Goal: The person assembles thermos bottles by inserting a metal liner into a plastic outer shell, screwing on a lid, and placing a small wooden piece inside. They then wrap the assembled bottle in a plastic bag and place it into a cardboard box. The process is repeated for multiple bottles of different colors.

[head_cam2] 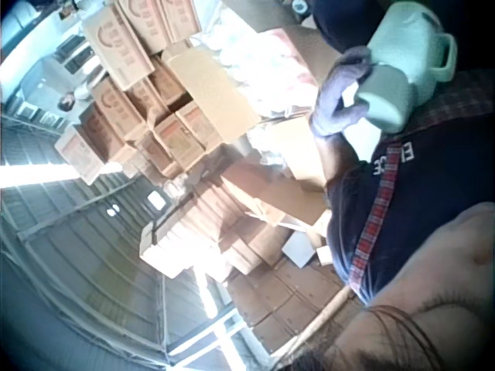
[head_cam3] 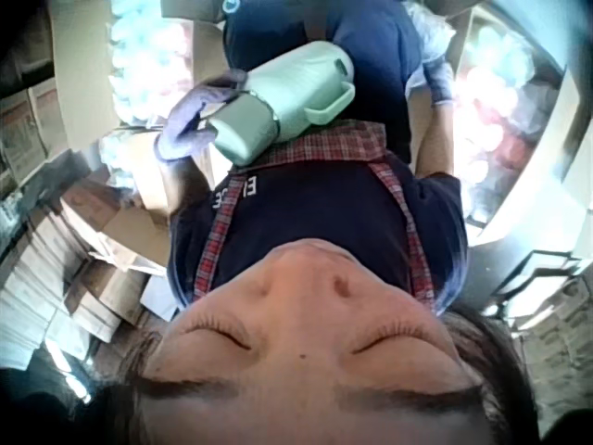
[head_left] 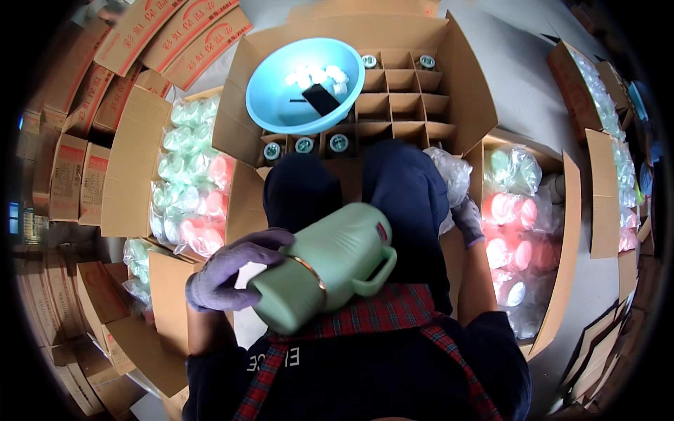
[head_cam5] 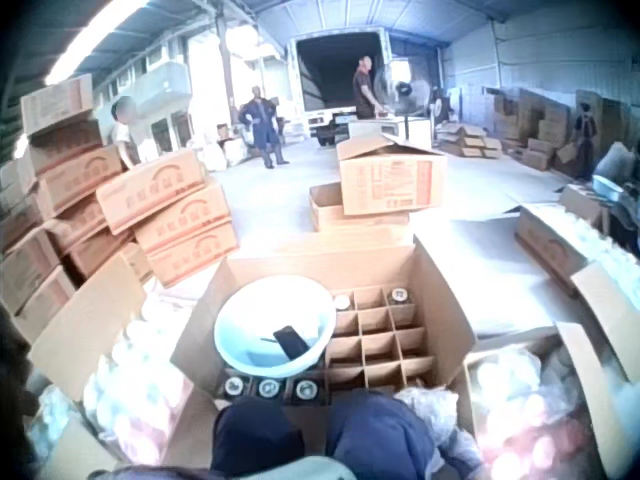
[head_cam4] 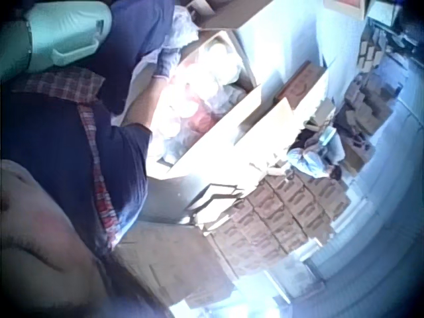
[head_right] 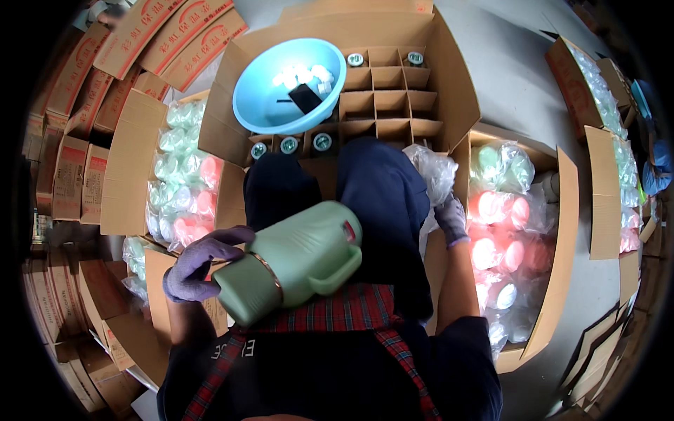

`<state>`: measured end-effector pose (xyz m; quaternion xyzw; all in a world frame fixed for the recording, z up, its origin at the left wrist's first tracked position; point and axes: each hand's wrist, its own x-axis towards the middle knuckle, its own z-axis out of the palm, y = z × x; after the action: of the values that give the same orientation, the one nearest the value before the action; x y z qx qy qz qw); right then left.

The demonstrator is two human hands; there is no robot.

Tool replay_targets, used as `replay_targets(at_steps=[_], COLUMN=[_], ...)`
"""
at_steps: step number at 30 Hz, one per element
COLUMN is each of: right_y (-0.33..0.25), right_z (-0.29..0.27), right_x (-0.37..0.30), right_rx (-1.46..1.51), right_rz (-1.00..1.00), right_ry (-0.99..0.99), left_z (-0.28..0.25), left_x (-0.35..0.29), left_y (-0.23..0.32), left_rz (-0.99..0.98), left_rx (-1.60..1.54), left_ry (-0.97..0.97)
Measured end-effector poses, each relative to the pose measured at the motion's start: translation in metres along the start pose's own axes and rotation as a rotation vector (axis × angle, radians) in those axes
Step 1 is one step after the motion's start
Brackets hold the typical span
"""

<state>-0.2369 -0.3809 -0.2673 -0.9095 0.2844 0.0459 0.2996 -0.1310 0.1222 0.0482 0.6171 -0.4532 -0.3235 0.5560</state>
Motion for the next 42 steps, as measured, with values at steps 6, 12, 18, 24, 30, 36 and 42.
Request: replay_targets(at_steps=[6,12,18,24,30,36,42], right_y=[-0.023,-0.209,-0.226,-0.262,-0.327,-0.389,-0.322], right_z=[-0.078,-0.140,-0.114,-0.187,-0.169,-0.111,-0.094], right_x=[-0.066,-0.129,-0.149,-0.131,-0.115,-0.091,-0.084], right_rx=[-0.255,0.329,0.854,0.339,-0.489,-0.294,0.156], right_rz=[0.170,-0.426,-1.005,-1.148,-0.598,-0.862,-1.096], right_ry=[-0.019,0.056,-0.528,0.185,-0.024,-0.092,0.202], left_z=[0.026,0.051,0.093,0.096,0.074,0.083,0.055], left_x=[-0.038,-0.058,-0.103,-0.007,0.072,0.070,0.076], left_y=[-0.038,-0.043,-0.098,-0.129,-0.086,-0.123,-0.094], left_rz=[-0.348,-0.472,-0.331,-0.374,0.107,-0.013,0.185], left_rx=[-0.259,-0.464,-0.806,-0.943,0.222,0.424,0.725], left_ry=[0.365,0.468,0.755,0.604,0.924,0.563,0.861])
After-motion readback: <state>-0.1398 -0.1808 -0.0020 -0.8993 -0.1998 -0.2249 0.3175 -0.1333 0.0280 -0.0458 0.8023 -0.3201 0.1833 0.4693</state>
